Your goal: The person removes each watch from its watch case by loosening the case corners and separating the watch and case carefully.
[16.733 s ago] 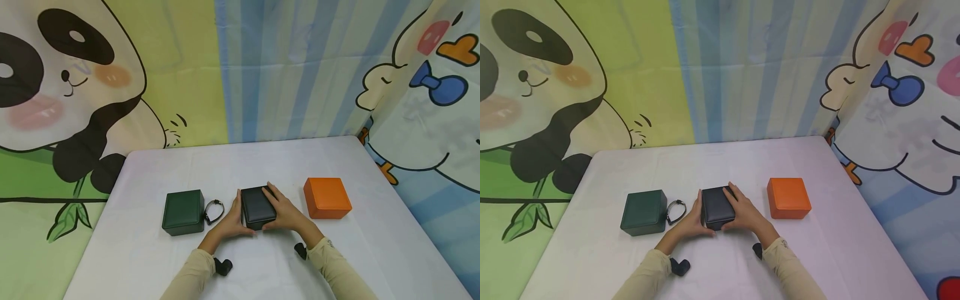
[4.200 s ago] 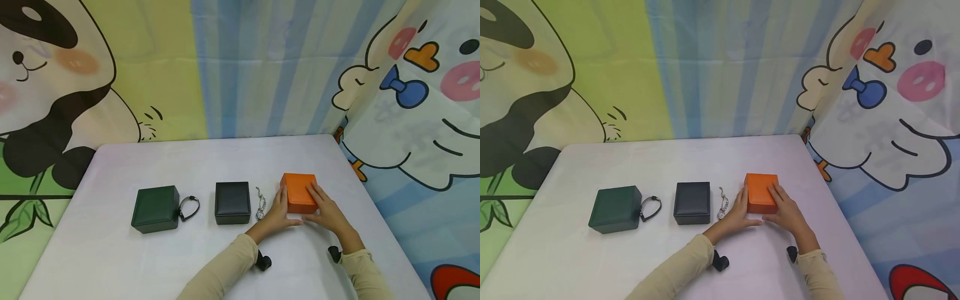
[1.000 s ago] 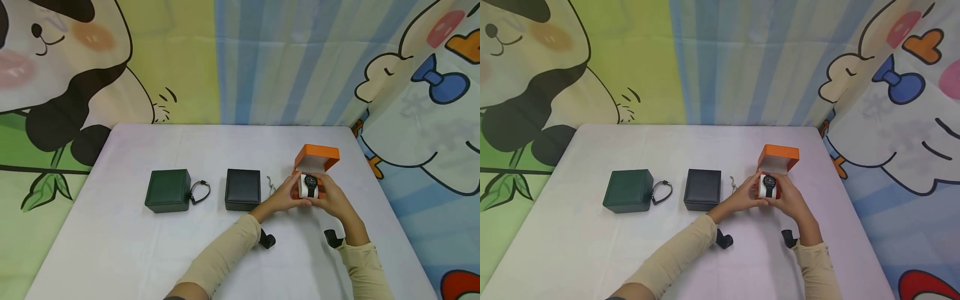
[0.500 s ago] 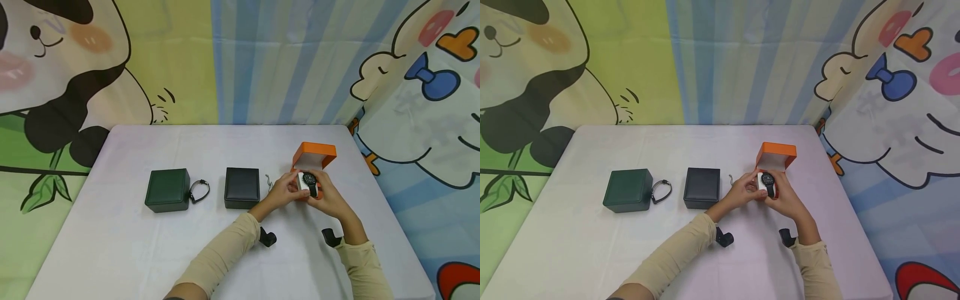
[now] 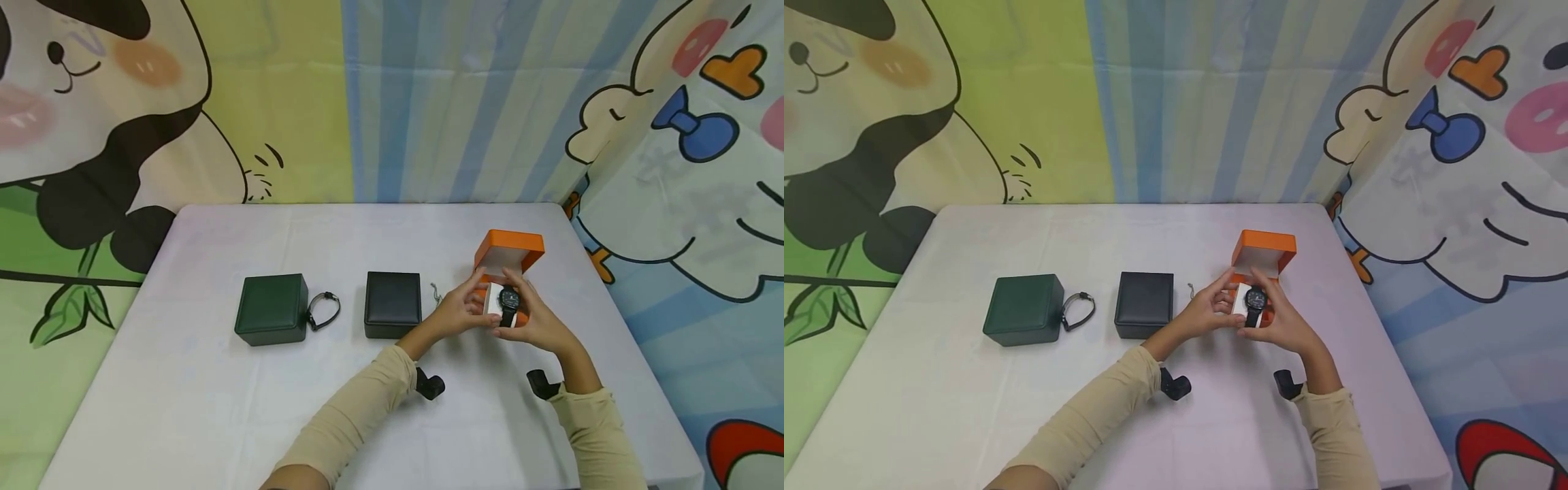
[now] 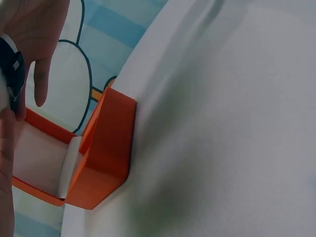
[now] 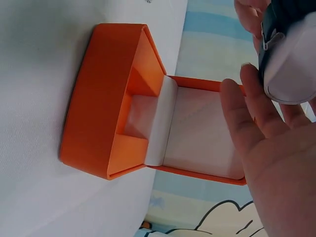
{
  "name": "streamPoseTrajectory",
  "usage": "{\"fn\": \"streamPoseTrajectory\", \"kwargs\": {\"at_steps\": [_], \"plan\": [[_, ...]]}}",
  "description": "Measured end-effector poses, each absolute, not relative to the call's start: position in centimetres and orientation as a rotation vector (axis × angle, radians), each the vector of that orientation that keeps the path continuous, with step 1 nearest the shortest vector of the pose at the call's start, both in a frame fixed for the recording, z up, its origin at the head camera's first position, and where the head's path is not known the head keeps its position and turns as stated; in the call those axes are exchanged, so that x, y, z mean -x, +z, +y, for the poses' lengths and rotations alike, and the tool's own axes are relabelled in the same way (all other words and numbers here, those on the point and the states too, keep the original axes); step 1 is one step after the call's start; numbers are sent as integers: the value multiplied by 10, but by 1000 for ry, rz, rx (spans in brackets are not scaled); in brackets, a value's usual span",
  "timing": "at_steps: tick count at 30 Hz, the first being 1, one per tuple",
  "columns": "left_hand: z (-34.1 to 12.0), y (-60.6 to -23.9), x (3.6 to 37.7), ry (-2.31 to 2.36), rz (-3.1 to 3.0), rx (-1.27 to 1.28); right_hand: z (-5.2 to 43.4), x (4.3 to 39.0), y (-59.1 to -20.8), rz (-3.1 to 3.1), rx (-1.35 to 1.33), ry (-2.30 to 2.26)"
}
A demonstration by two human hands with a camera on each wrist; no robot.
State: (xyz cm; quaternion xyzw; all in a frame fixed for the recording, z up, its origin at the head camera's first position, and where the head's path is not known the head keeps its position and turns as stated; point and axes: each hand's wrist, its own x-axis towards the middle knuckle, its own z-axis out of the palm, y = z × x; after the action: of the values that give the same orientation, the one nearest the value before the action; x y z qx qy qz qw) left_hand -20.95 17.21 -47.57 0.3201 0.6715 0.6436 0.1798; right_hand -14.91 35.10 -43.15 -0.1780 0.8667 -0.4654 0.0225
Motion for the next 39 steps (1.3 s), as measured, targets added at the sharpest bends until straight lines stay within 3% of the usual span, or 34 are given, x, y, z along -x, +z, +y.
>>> {"fn": "streamPoseTrajectory", "kwargs": {"at_steps": [12,33,39], "plan": [[175,-468,210,1831,2066,-944,346,147,-437,2980,484,-1332],[177,-468,211,1703,1936,-918,372,134,-431,2770,580,-1361],[174,-452,204,1735,1778,-996,367,133,-433,2723,575,-1466]]}}
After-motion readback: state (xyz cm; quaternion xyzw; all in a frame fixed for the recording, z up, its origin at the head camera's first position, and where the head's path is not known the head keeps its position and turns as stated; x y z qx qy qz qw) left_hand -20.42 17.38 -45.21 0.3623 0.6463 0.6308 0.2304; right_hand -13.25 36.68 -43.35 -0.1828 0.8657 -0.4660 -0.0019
